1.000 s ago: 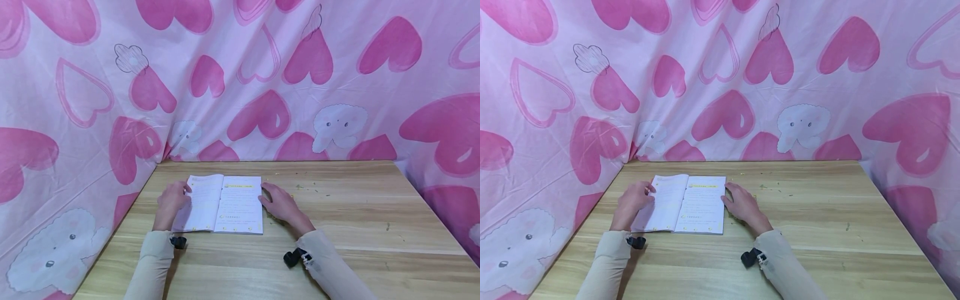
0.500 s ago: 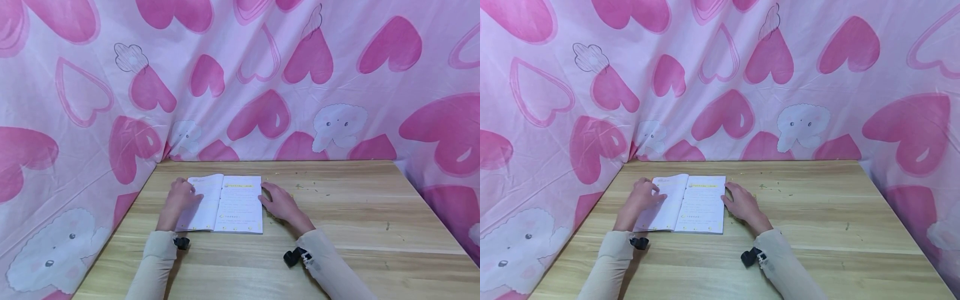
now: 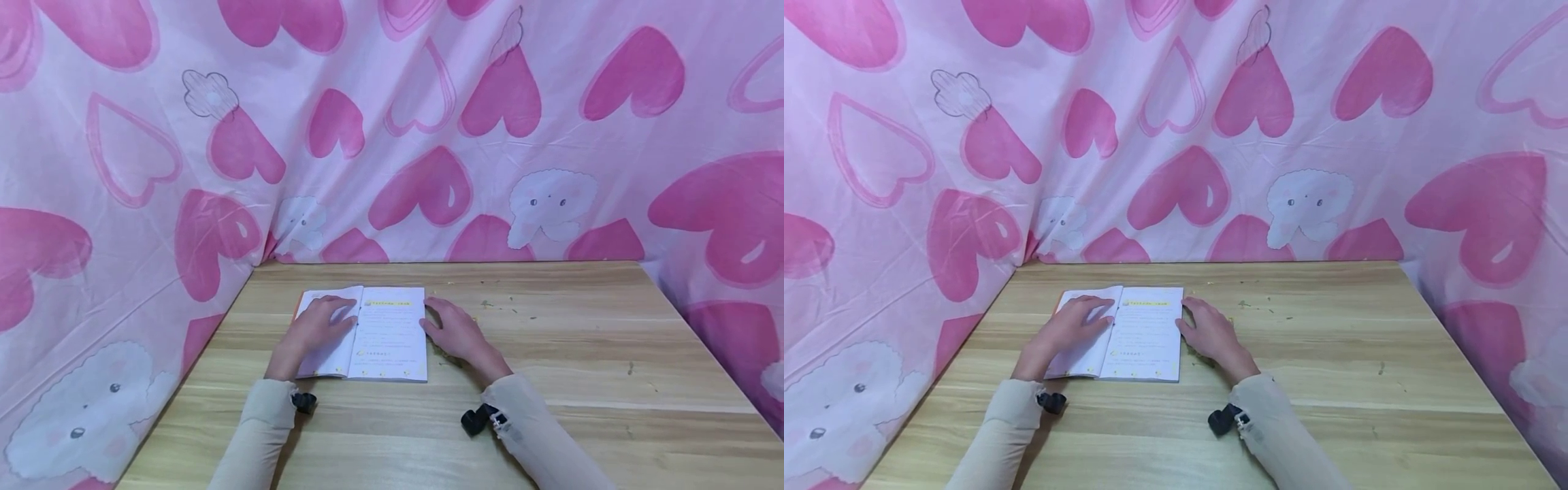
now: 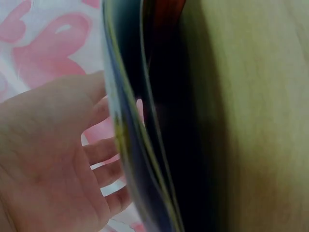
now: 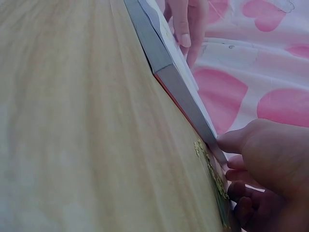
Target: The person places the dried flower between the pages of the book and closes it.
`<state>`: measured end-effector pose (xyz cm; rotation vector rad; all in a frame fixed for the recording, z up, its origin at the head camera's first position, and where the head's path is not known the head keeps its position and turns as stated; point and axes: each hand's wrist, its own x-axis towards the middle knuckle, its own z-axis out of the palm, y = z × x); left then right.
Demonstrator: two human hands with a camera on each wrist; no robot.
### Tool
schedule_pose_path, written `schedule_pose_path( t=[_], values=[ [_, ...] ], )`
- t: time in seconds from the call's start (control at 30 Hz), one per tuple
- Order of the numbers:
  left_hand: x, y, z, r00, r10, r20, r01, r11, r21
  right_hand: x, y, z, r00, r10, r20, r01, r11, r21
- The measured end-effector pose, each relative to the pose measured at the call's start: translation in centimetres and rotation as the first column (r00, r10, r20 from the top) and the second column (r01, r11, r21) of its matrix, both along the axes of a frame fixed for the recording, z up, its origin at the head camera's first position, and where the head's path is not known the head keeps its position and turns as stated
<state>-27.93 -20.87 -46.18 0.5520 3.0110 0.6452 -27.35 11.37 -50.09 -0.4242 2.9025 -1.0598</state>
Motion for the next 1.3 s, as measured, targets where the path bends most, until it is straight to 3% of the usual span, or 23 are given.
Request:
schedule_pose_path(
  t=[0.17, 0.27, 0.43, 0.6, 0.73, 0.97, 1.3],
  values=[
    [0.1, -0.3, 0.0, 1.0, 0.025, 0.017, -0.025, 1.0, -0.003, -0.3, -0.5, -0.1, 1.0, -0.012, 0.0, 0.012, 1.0, -0.024],
    [0.2, -0.4, 0.0, 0.999, 0.032, 0.026, -0.032, 0.999, -0.003, -0.5, -0.6, -0.1, 1.0, -0.02, -0.014, 0.018, 0.995, -0.096],
    [0.2, -0.6, -0.2, 0.998, 0.043, 0.041, -0.043, 0.999, -0.009, -0.8, -0.6, 0.1, 0.995, -0.068, -0.074, 0.047, 0.965, -0.258],
    [0.1, -0.7, -0.3, 0.998, 0.041, 0.053, -0.041, 0.999, -0.005, -0.7, -0.2, 0.4, 0.984, -0.138, -0.115, 0.096, 0.944, -0.315],
    [0.0, -0.5, -0.4, 0.999, 0.027, 0.047, -0.027, 1.0, -0.001, -0.3, 0.4, 0.7, 0.982, -0.147, -0.121, 0.104, 0.946, -0.306],
    [-0.1, -0.1, -0.3, 0.996, 0.053, 0.074, -0.051, 0.998, -0.023, 0.8, 2.4, 0.4, 0.991, -0.097, -0.095, 0.078, 0.979, -0.187],
    [0.0, 0.0, -0.3, 0.994, 0.071, 0.079, -0.07, 0.997, -0.022, 2.1, 4.7, 0.0, 0.992, 0.026, -0.126, -0.033, 0.998, -0.057]
  ],
)
